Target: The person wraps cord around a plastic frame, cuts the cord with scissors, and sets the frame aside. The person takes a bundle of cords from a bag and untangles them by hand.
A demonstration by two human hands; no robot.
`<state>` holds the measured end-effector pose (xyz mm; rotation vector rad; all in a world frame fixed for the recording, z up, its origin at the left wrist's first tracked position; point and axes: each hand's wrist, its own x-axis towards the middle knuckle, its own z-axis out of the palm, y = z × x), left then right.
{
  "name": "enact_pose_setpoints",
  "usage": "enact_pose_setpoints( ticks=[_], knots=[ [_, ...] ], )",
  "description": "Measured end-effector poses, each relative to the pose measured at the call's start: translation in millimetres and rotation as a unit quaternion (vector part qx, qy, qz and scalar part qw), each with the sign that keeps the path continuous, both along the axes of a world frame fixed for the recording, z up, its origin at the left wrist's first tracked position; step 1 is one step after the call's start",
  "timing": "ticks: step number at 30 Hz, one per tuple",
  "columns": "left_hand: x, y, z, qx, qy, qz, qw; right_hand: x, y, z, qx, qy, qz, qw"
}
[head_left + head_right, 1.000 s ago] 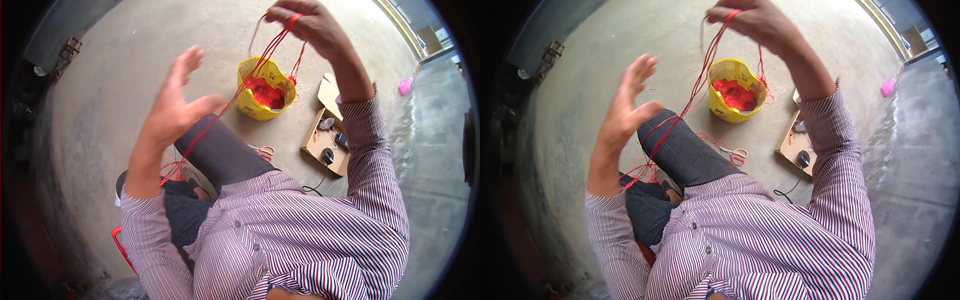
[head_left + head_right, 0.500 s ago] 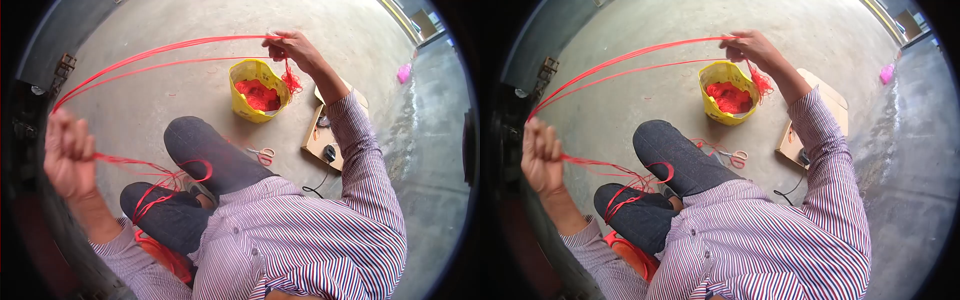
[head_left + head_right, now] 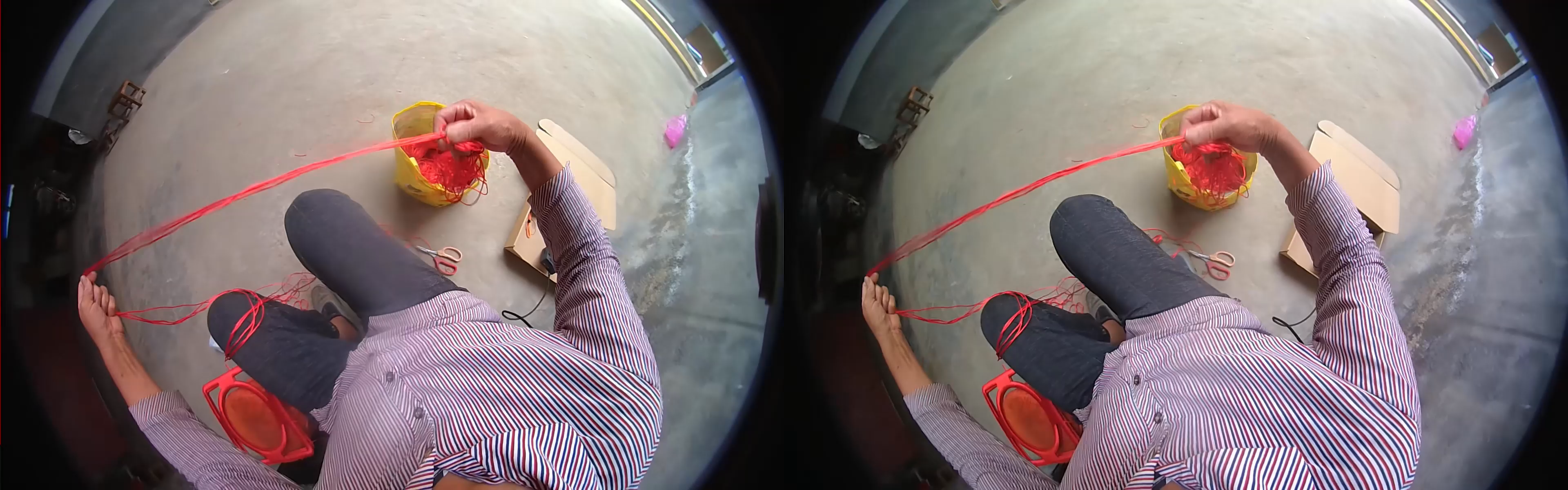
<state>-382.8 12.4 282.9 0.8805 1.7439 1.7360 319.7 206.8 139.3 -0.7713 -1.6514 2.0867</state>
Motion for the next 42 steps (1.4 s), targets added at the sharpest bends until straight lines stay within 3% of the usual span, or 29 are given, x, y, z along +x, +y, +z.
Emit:
enact_pose_setpoints(
  ticks=[4, 7, 8, 9, 10, 11, 13, 14, 15, 18, 20, 23, 27, 30, 33, 37, 41, 42],
  knots=[
    [-57.4, -30.0, -5.3, -0.012, 0.052, 0.119, 0.991, -18.5, -4.7, -1.2, 0.053, -0.093, 0.045, 0.993],
    [-116.3, -63.9, -12.4, -0.129, 0.147, 0.15, 0.969, -35.0, -9.6, 7.5, 0.098, -0.116, 0.035, 0.988],
    [-152.2, -63.9, -35.3, -0.162, 0.333, 0.172, 0.913, -43.6, -13.3, 14.5, 0.103, -0.113, 0.021, 0.988],
    [-174.1, -63.6, -53.3, -0.189, 0.506, 0.187, 0.82, -53.6, -16.6, 20.7, 0.109, -0.109, 0.006, 0.988],
    [-136.0, -53.6, -45.3, -0.345, 0.527, 0.133, 0.765, -66.1, -21.7, 25.2, 0.11, -0.093, -0.036, 0.989],
    [-57.0, -39.5, -42.8, -0.349, 0.647, 0.16, 0.659, -77.6, -26.0, 32.2, 0.119, -0.086, -0.036, 0.988],
    [42.1, -6.7, -35.8, -0.234, 0.648, 0.019, 0.725, -102.2, -32.8, 48.1, 0.138, -0.073, -0.03, 0.987],
    [105.3, 6.7, -26.3, -0.182, 0.575, -0.071, 0.795, -115.0, -35.0, 54.9, 0.131, -0.066, -0.009, 0.989],
    [163.3, 16.2, -23.8, -0.129, 0.432, -0.146, 0.881, -127.9, -37.7, 61.6, 0.139, -0.063, 0.0, 0.988],
    [266.3, 40.6, -20.0, -0.066, 0.299, -0.343, 0.888, -162.9, -43.7, 71.4, 0.167, -0.032, 0.022, 0.985],
    [308.1, 54.1, -34.9, -0.026, 0.251, -0.402, 0.88, -178.9, -46.4, 70.9, 0.172, -0.027, 0.019, 0.984],
    [336.3, 67.3, -49.7, -0.14, 0.134, -0.402, 0.895, -185.5, -46.1, 67.7, 0.097, 0.013, 0.004, 0.995],
    [336.8, 69.1, -46.3, -0.129, 0.14, -0.345, 0.919, -172.7, -47.5, 51.7, 0.065, 0.072, -0.033, 0.995],
    [319.2, 71.7, -50.1, -0.13, 0.175, -0.313, 0.924, -156.1, -48.4, 43.1, 0.101, -0.028, 0.104, 0.989],
    [306.8, 74.1, -52.7, -0.116, 0.213, -0.3, 0.922, -141.7, -27.5, 21.3, 0.088, -0.043, 0.162, 0.982],
    [283.9, 74.3, -67.0, -0.136, 0.202, -0.342, 0.907, -129.5, -21.7, 7.1, -0.046, 0.114, -0.003, 0.992],
    [276.8, 69.4, -79.1, -0.191, 0.216, -0.361, 0.887, -123.5, -14.9, 10.3, -0.219, 0.265, 0.032, 0.939],
    [274.9, 68.3, -84.4, -0.176, 0.226, -0.349, 0.892, -126.1, -18.7, 18.0, -0.197, 0.233, -0.016, 0.952]
  ],
)
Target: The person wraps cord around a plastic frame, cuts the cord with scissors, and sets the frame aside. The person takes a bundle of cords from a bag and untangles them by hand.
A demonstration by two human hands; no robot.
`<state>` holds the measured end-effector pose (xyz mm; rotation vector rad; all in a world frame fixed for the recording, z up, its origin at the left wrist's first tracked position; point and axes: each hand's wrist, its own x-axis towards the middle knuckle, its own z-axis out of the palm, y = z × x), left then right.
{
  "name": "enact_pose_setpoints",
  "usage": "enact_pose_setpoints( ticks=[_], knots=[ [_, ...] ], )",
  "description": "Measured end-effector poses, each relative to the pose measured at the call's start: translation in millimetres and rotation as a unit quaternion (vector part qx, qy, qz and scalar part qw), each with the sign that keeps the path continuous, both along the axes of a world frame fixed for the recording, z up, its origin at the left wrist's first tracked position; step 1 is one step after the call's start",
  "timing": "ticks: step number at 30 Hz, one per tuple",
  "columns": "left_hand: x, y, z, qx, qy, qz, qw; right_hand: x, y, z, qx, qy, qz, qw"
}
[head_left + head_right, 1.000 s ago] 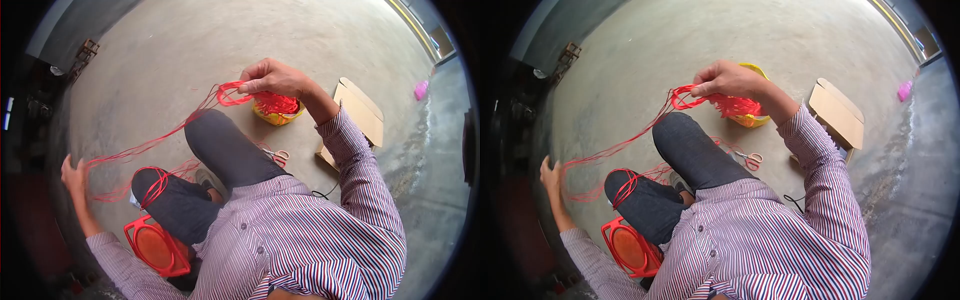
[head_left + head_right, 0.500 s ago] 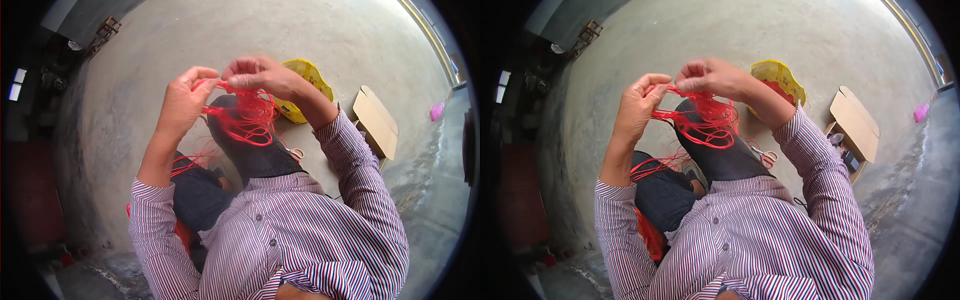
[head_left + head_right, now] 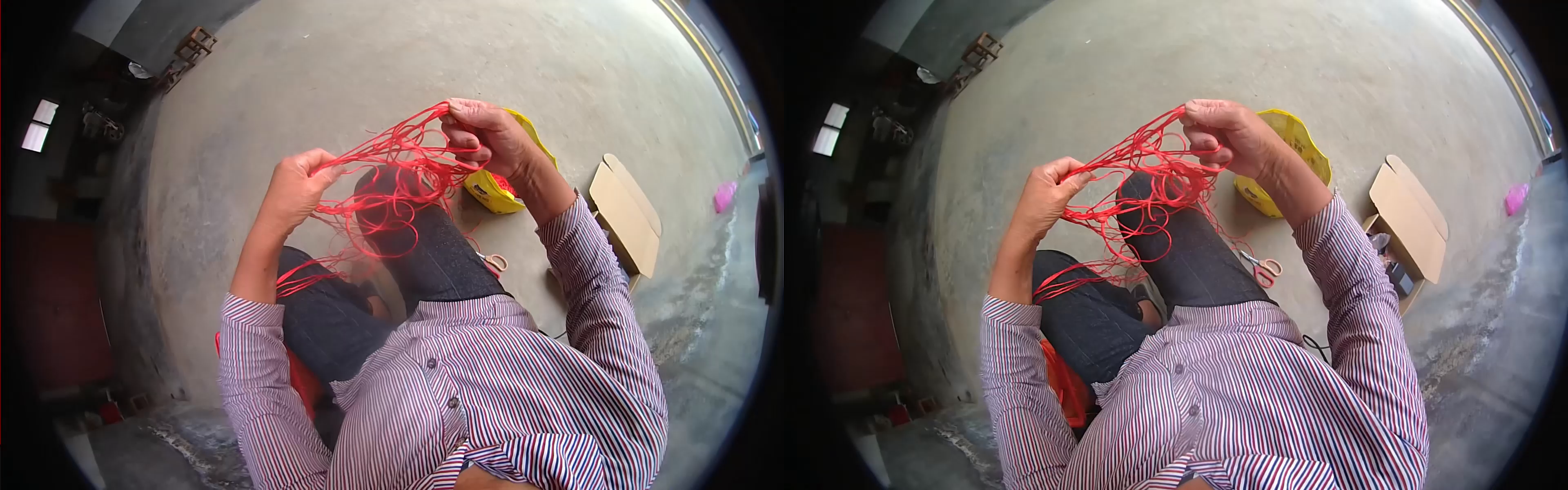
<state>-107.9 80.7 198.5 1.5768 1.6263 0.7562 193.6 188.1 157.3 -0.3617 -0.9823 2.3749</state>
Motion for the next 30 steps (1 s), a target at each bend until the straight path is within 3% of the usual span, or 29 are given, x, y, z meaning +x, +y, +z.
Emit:
enact_pose_setpoints(
  ticks=[3, 7, 9, 11, 14, 17, 20, 21, 22, 24, 28, 30],
  knots=[
    [-15.3, 0.3, -8.4, 0.001, 0.031, 0.059, 0.998, 4.1, -4.6, 12.8, 0.093, -0.098, -0.012, 0.991],
    [-28.3, 1.3, -4.2, 0.049, 0.04, 0.179, 0.982, 14.1, 9.4, 10.1, 0.253, -0.236, -0.022, 0.938],
    [-32.2, 4.1, -2.6, 0.074, -0.011, 0.223, 0.972, 15.1, 11.2, 6.4, 0.365, -0.334, -0.065, 0.866],
    [-29.3, 3.7, 0.8, 0.095, -0.039, 0.233, 0.967, 15.2, 14.4, 5.3, 0.508, -0.423, -0.09, 0.744],
    [-35.5, 3.8, 3.2, 0.055, -0.119, 0.208, 0.969, 14.2, 14.5, 10.0, 0.576, -0.438, -0.106, 0.682],
    [-40.2, -5.0, 21.6, -0.032, -0.232, 0.168, 0.958, 14.5, 20.3, -12.9, 0.373, -0.32, -0.089, 0.866],
    [-48.3, -14.6, 28.0, -0.055, -0.314, 0.152, 0.935, 12.1, 16.6, -32.5, 0.134, -0.221, -0.091, 0.962],
    [-52.6, -16.3, 27.4, -0.052, -0.335, 0.151, 0.929, 10.5, 17.1, -40.8, 0.141, -0.218, -0.088, 0.962],
    [-56.0, -17.6, 25.3, -0.023, -0.369, 0.08, 0.926, 7.7, 16.8, -48.5, 0.148, -0.215, -0.085, 0.962],
    [-59.7, -21.0, 33.0, -0.024, -0.411, 0.082, 0.908, 5.4, 14.7, -54.2, 0.143, -0.221, -0.066, 0.962],
    [-79.7, -22.4, 50.4, -0.008, -0.463, 0.152, 0.874, -0.1, 8.7, -46.5, 0.289, -0.251, 0.023, 0.924],
    [-83.4, -25.7, 67.6, 0.012, -0.463, 0.194, 0.865, 5.6, 17.8, -57.9, 0.465, -0.344, 0.013, 0.815]
  ],
)
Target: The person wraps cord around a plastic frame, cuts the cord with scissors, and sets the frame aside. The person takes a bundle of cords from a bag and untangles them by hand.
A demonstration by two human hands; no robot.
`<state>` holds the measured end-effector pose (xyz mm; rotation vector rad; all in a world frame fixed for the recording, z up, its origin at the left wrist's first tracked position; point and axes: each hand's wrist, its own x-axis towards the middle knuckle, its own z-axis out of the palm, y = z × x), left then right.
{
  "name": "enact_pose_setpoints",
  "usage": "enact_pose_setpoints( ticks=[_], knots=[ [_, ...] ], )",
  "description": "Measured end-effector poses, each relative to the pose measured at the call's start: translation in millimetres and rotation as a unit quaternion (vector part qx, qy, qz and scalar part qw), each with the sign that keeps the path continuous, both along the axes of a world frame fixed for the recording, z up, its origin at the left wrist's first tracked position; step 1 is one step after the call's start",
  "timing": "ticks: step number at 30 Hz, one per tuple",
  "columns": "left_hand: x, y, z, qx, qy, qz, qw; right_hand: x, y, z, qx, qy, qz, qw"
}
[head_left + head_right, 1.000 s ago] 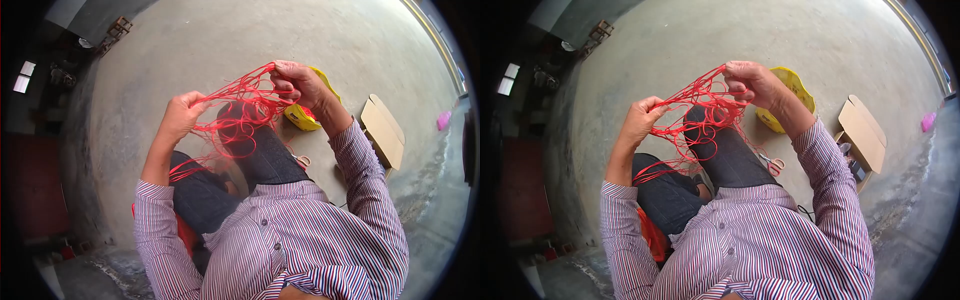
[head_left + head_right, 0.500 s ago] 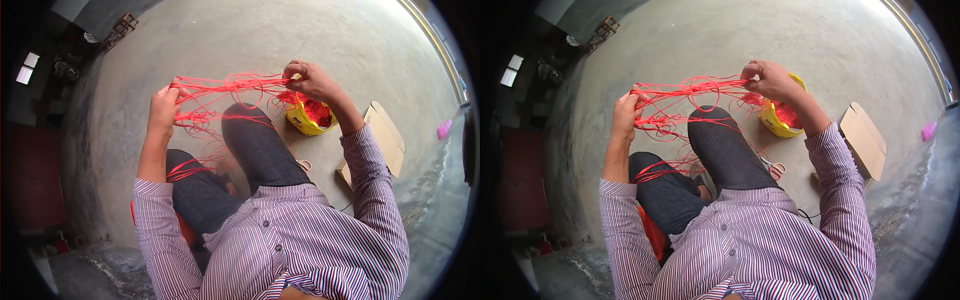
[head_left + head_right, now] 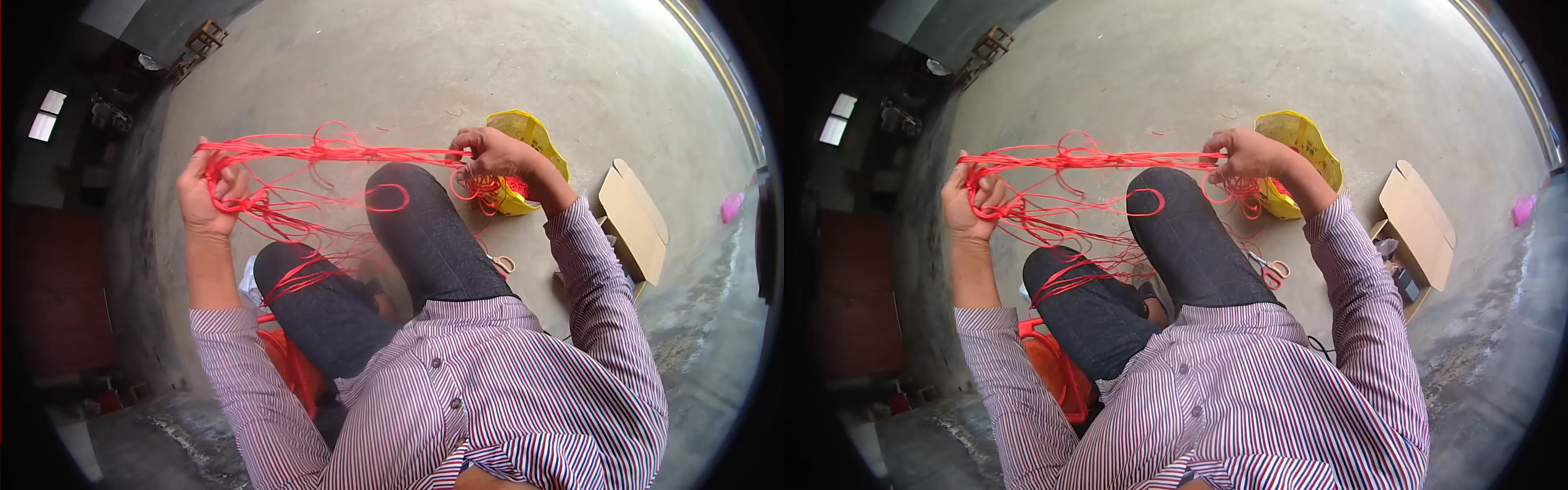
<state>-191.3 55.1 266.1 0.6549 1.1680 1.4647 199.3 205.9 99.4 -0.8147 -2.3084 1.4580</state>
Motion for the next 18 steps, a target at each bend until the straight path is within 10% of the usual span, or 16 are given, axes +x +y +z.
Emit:
enact_pose_setpoints(
  ticks=[2, 9, 18],
  knots=[
    [-22.6, -2.3, 0.8, 0.027, 0.019, -0.034, 0.999, 6.4, 2.0, 1.7, 0.113, -0.105, -0.024, 0.988],
    [-40.5, -9.3, -0.9, -0.012, 0.042, 0.127, 0.991, 42.4, 9.4, 6.9, -0.198, 0.008, -0.065, 0.978],
    [-80.7, -21.0, -13.0, -0.027, 0.048, 0.141, 0.988, 52.8, 13.8, 12.7, -0.228, 0.033, -0.079, 0.97]
  ],
)
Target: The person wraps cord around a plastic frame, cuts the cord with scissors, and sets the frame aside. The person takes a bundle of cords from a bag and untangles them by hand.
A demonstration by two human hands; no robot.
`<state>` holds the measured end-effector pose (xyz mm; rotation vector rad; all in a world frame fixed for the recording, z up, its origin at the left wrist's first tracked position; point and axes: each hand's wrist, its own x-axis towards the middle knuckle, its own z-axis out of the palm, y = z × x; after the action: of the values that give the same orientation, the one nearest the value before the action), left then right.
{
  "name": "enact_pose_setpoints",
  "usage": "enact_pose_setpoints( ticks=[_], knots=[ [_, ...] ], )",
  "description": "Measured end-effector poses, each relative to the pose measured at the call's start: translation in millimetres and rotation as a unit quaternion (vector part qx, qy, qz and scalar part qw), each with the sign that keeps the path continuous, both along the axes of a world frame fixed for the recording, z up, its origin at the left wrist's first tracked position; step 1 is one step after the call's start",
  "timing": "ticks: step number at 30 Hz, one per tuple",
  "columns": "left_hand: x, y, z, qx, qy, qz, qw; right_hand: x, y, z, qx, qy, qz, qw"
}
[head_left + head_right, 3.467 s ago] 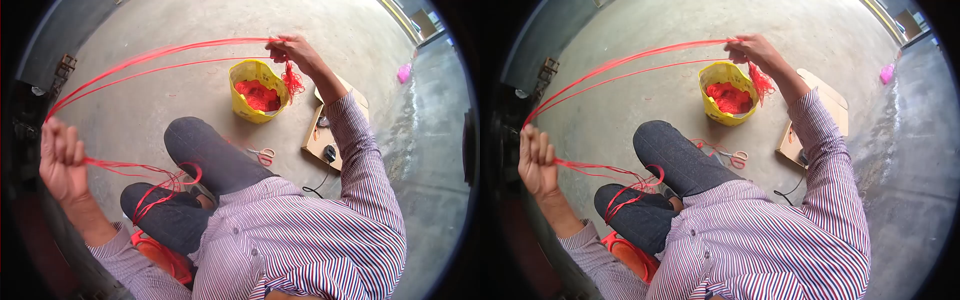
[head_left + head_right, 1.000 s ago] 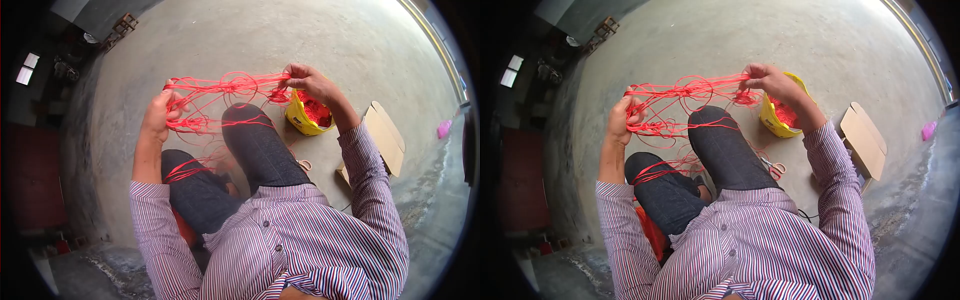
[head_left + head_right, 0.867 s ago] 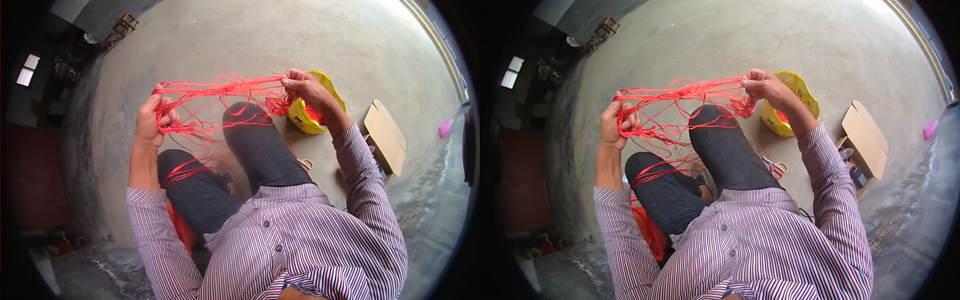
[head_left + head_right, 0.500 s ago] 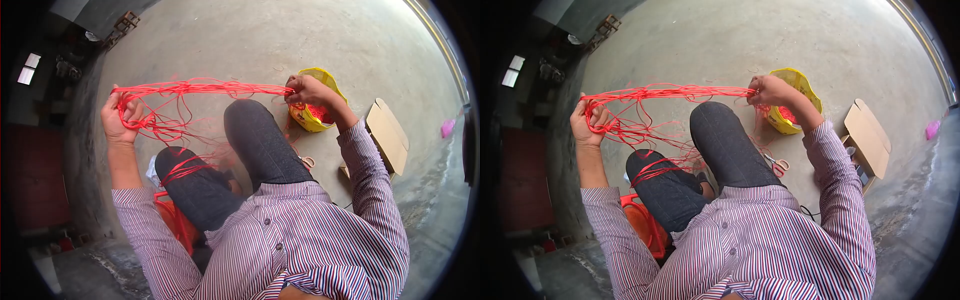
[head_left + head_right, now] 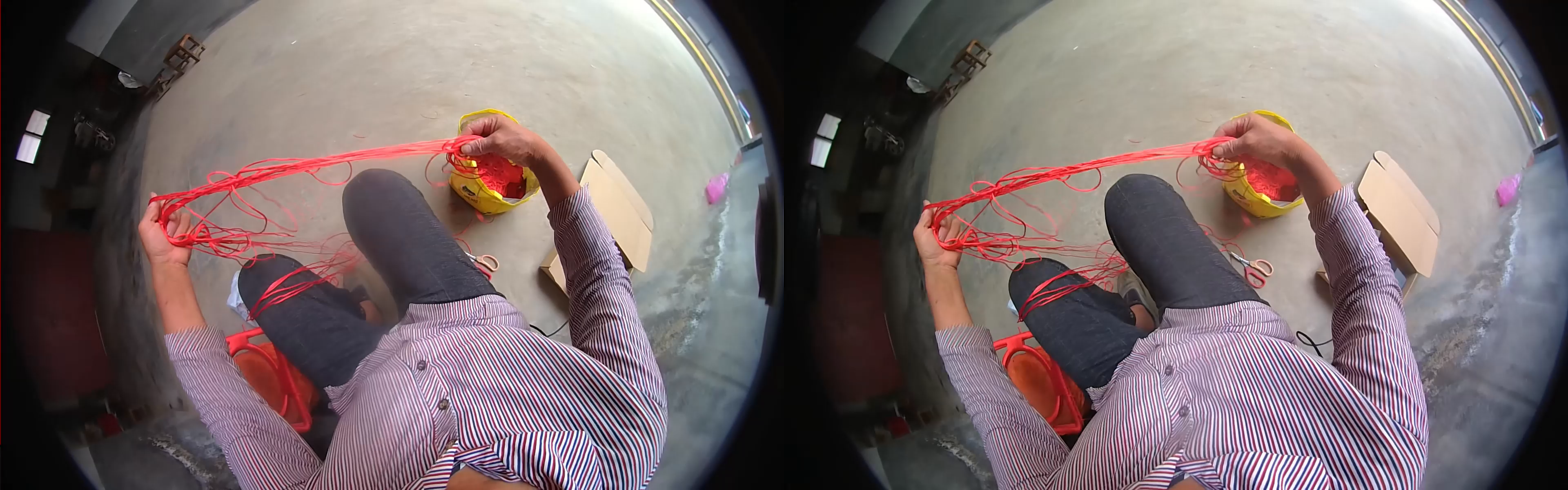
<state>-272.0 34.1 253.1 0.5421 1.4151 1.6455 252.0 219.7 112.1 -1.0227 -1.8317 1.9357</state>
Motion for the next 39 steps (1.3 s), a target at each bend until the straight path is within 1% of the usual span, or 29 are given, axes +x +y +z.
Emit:
enact_pose_setpoints(
  ticks=[2, 4, 6, 7, 8, 11, 14, 17, 18, 20, 22, 23, 26, 29, 30, 31, 33, 34, 36, 39],
  knots=[
    [-1.8, -4.3, -3.3, -0.005, 0.004, 0.004, 1.0, -5.6, -3.6, 1.2, -0.021, 0.055, -0.084, 0.995],
    [-11.7, -6.7, -14.2, -0.02, 0.024, 0.039, 0.999, -10.7, -5.6, 4.8, -0.054, 0.121, -0.152, 0.979],
    [-6.4, -7.7, -14.2, -0.039, 0.043, 0.083, 0.995, -13.4, -3.2, 8.2, -0.1, 0.198, -0.204, 0.953],
    [-11.9, -9.2, -15.3, -0.043, 0.051, 0.079, 0.995, -13.4, -1.1, 9.3, -0.123, 0.236, -0.23, 0.936],
    [-22.2, -11.7, -20.4, -0.046, 0.059, 0.075, 0.994, -11.6, 3.2, 5.6, -0.117, 0.242, -0.233, 0.935],
    [-40.2, -21.6, -36.0, -0.057, 0.063, 0.096, 0.992, -6.9, 5.4, 5.6, -0.076, 0.163, -0.243, 0.953],
    [-52.9, -27.9, -35.5, -0.063, 0.053, 0.121, 0.989, -8.6, 1.1, 24.9, -0.133, 0.294, -0.302, 0.897],
    [-52.9, -37.0, -36.7, -0.077, 0.043, 0.18, 0.98, -7.4, 4.4, 24.6, -0.123, 0.274, -0.357, 0.885],
    [-60.1, -46.9, -47.9, -0.077, 0.039, 0.208, 0.974, -5.0, 2.0, 15.0, -0.124, 0.281, -0.348, 0.886],
    [-64.3, -49.6, -54.3, -0.089, 0.045, 0.255, 0.962, 5.1, 12.8, -6.6, -0.136, 0.292, -0.332, 0.887],
    [-65.7, -53.0, -57.8, -0.103, 0.06, 0.296, 0.948, 7.0, 17.4, -7.1, -0.14, 0.296, -0.327, 0.887],
    [-70.5, -56.9, -59.8, -0.096, 0.059, 0.295, 0.949, 8.3, 18.6, -7.8, -0.142, 0.299, -0.324, 0.886],
    [-98.5, -76.4, -64.4, -0.085, 0.058, 0.291, 0.951, 21.8, 24.8, -16.3, -0.059, 0.217, -0.337, 0.914],
    [-122.4, -89.4, -61.9, -0.093, 0.073, 0.285, 0.951, 30.1, 22.6, -12.6, -0.03, 0.157, -0.41, 0.898],
    [-124.1, -91.5, -58.3, -0.092, 0.081, 0.286, 0.95, 34.2, 21.5, -11.1, -0.018, 0.139, -0.392, 0.909],
    [-125.1, -93.7, -55.3, -0.093, 0.089, 0.286, 0.95, 32.7, 19.5, -12.2, -0.002, 0.117, -0.412, 0.904],
    [-118.9, -93.5, -48.9, -0.081, 0.088, 0.322, 0.939, 28.9, 13.4, -12.7, 0.031, 0.072, -0.451, 0.889],
    [-114.7, -92.7, -45.3, -0.076, 0.088, 0.34, 0.933, 33.1, 13.9, -15.8, -0.008, 0.118, -0.427, 0.896],
    [-120.6, -98.0, -40.7, -0.074, 0.088, 0.334, 0.936, 43.9, 13.8, -23.3, -0.091, 0.21, -0.376, 0.898],
    [-115.4, -106.4, -28.3, -0.06, 0.091, 0.33, 0.937, 41.8, 12.7, -23.6, -0.128, 0.225, -0.359, 0.897]
  ],
)
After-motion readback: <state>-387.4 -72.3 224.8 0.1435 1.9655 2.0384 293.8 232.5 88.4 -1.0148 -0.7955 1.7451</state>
